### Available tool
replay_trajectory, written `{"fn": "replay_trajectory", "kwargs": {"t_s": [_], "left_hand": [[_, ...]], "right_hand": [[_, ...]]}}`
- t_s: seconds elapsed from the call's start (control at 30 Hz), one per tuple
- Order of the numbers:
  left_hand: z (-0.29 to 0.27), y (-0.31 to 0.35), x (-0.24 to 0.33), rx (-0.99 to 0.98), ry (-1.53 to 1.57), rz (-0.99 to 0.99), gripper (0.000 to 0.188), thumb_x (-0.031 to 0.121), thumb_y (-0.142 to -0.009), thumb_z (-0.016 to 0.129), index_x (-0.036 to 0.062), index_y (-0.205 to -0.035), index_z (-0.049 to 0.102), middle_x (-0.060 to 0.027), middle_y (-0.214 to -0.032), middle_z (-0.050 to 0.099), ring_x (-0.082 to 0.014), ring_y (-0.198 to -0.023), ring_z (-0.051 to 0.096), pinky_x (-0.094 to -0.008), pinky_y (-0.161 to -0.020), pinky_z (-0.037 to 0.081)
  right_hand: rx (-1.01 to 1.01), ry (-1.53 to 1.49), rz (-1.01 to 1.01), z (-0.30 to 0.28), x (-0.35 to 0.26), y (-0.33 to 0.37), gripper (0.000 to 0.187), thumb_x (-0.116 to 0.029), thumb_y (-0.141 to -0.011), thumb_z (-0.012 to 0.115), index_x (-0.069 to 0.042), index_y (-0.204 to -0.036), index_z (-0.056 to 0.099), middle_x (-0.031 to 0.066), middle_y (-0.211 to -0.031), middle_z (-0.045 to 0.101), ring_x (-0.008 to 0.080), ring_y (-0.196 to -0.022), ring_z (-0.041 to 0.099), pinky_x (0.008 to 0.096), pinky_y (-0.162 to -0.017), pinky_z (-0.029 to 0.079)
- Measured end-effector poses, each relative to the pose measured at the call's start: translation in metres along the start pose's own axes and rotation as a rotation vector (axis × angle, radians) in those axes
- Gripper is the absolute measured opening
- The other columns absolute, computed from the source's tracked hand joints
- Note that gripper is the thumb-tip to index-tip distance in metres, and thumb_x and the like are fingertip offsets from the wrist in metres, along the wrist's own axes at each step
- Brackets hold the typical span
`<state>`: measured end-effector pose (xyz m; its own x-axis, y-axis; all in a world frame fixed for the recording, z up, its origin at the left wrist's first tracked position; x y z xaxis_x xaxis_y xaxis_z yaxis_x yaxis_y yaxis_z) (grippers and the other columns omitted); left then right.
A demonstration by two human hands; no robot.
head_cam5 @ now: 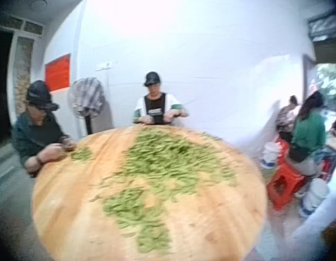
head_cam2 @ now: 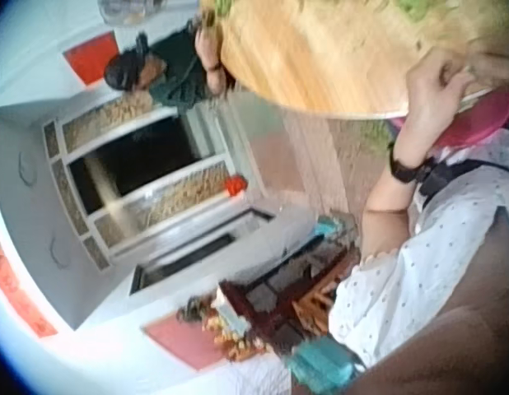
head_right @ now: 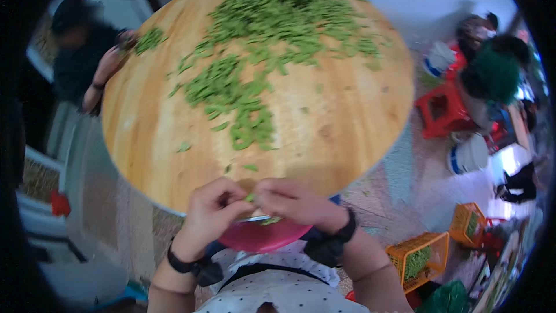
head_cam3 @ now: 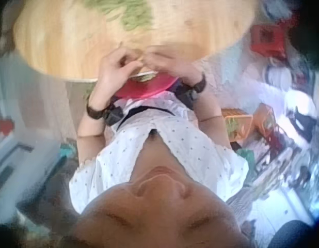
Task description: Shelling green peapods into a pink bowl on a wooden table.
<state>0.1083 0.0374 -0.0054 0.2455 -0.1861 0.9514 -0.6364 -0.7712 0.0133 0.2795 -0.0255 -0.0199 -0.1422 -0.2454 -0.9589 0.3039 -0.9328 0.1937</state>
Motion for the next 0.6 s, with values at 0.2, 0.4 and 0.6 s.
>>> {"fn": "replay_trajectory", "kwargs": {"t_s": [0.2,0.4,0.6], "left_hand": [[0.0,0.005,-0.002,0.079,0.29,-0.137,0.011,-0.002,-0.073,0.065,-0.0031,-0.08,0.058,-0.0036,-0.061,0.056,-0.0061,-0.048,0.049,-0.0177,-0.044,0.039],[0.004,0.004,-0.019,0.039,0.769,-0.256,0.01,-0.006,-0.073,0.063,-0.0033,-0.081,0.058,-0.0078,-0.064,0.059,-0.0088,-0.043,0.049,-0.018,-0.038,0.038],[0.007,0.007,-0.017,0.111,0.944,-0.367,0.008,0.005,-0.081,0.059,-0.0023,-0.081,0.055,-0.009,-0.064,0.057,-0.0102,-0.041,0.046,-0.0197,-0.036,0.035]], "right_hand": [[-0.023,0.106,-0.201,0.003,0.0,-0.008,0.018,-0.019,-0.089,0.046,-0.002,-0.084,0.052,-0.0016,-0.068,0.045,0.0065,-0.065,0.041,0.0243,-0.057,0.037],[-0.022,0.312,-0.415,0.001,0.002,-0.002,0.015,-0.015,-0.087,0.047,-0.001,-0.087,0.051,0.0076,-0.07,0.048,0.0168,-0.064,0.048,0.0297,-0.058,0.039],[0.106,0.702,-0.517,0.014,-0.009,0.005,0.014,-0.016,-0.085,0.046,-0.002,-0.086,0.05,0.015,-0.075,0.052,0.0337,-0.07,0.053,0.0388,-0.06,0.041]]}}
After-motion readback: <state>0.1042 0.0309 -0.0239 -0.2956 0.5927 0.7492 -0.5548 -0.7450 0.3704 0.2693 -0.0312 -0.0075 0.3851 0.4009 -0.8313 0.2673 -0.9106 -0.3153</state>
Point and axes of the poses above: each hand's wrist, its own y-axis away from the middle knuckle, its own z-axis out of the palm, x = y × z, the point moved 1 cm from there along -y, towards the middle knuckle
